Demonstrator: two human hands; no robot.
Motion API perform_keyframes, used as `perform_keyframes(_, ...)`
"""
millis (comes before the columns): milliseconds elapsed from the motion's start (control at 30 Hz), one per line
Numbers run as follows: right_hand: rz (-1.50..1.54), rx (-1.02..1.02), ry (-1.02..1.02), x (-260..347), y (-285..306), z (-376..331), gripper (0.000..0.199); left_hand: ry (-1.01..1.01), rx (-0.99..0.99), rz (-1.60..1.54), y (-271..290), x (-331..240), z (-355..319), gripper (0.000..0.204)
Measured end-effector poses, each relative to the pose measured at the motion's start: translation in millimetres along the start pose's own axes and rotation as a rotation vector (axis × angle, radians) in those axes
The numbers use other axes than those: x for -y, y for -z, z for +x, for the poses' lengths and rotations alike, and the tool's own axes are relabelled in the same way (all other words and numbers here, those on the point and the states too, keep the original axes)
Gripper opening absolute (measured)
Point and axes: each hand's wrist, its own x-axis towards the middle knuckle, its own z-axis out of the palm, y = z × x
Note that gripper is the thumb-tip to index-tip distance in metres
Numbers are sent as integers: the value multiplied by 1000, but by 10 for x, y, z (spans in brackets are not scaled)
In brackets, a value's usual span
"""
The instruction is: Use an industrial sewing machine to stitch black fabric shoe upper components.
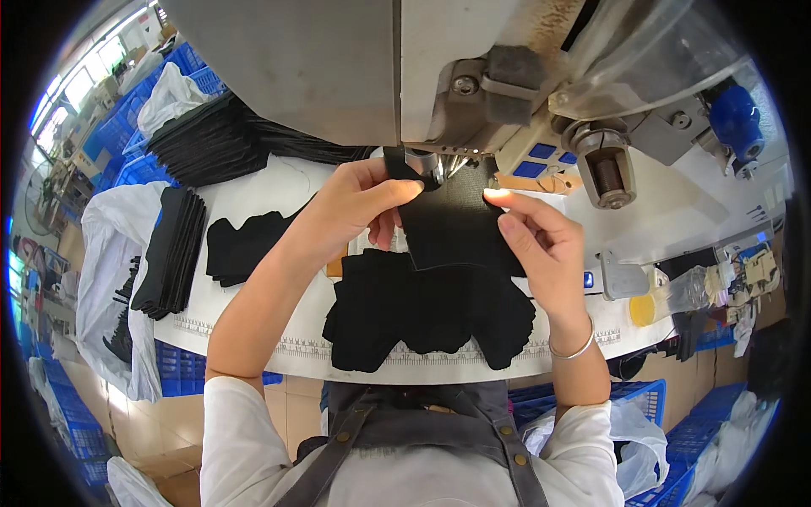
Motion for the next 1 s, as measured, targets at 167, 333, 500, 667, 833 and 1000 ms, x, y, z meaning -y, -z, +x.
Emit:
perform_keyframes(167,46,-26,27,-101,119,174,18,19,5,-15,18,38,15,25)
perform_keyframes(333,97,-32,-8,-166,188,330,11,-19,-18,-66,-1,93,34,25)
perform_keyframes(500,197,-14,0,-292,212,557,19,-22,-72,-98,-69,131,30,24)
perform_keyframes(667,240,111,-172,-413,326,800,21,-90,-159,-168,-153,178,47,20)
perform_keyframes(833,428,334,175,-532,373,964,19,-112,-162,-147,-128,207,145,23)
perform_keyframes(1000,463,247,149,-570,343,1041,13,-121,-173,-153,-94,224,223,29)
